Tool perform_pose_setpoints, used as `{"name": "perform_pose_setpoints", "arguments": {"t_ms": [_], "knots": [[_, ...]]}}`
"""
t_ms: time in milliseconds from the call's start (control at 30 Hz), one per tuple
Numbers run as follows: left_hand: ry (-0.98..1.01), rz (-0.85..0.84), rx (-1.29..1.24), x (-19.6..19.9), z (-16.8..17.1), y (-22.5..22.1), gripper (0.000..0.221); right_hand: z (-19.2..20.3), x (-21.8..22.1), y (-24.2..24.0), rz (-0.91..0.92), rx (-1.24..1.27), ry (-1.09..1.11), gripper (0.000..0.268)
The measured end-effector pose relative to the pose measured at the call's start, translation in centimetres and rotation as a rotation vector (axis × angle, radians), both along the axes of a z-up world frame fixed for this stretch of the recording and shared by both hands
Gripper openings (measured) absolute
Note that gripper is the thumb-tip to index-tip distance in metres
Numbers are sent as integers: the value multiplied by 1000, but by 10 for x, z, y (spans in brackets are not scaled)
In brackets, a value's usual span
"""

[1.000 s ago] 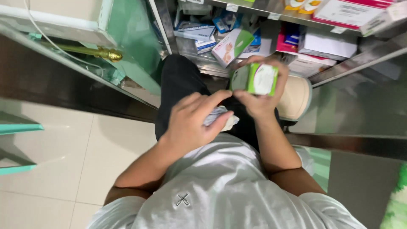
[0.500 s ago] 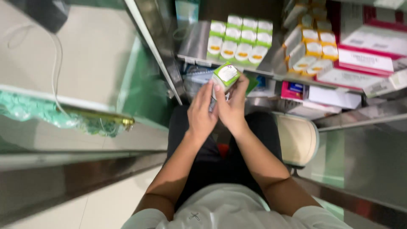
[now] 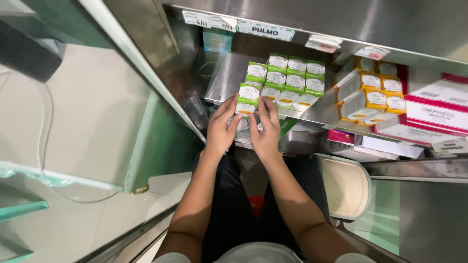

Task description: The person repeatedly picks small green and white boxes from a metal shelf, wipes each box with a cloth, and returns it to the shelf. The person handles the boxes one at a time, turning them over to wipe multiple sides before placing them back.

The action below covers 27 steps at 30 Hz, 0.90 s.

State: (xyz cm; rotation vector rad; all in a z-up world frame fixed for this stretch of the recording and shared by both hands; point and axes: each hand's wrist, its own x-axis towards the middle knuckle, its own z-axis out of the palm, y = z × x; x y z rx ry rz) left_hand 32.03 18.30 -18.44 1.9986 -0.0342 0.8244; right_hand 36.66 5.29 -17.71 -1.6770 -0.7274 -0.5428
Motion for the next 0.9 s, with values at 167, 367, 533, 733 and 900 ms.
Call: {"name": "perform_pose_setpoints", "arguments": {"t_ms": [167,367,533,733,900], "knots": [[22,24,9,9,2,-3,51,0,8,3,-26,50,24,49],[16,71,37,16,2,-6,49,-9,17,5,-26,107,54,48],[20,104,49,21,2,-10,51,-31,26,1,-52,83,92,45],[47,132,47,23,5,-12,49,-41,31,2,-129,91,165,28],[135,165,87,28,0,-10,50,-32,34,5,-194,-1,62,22]]}}
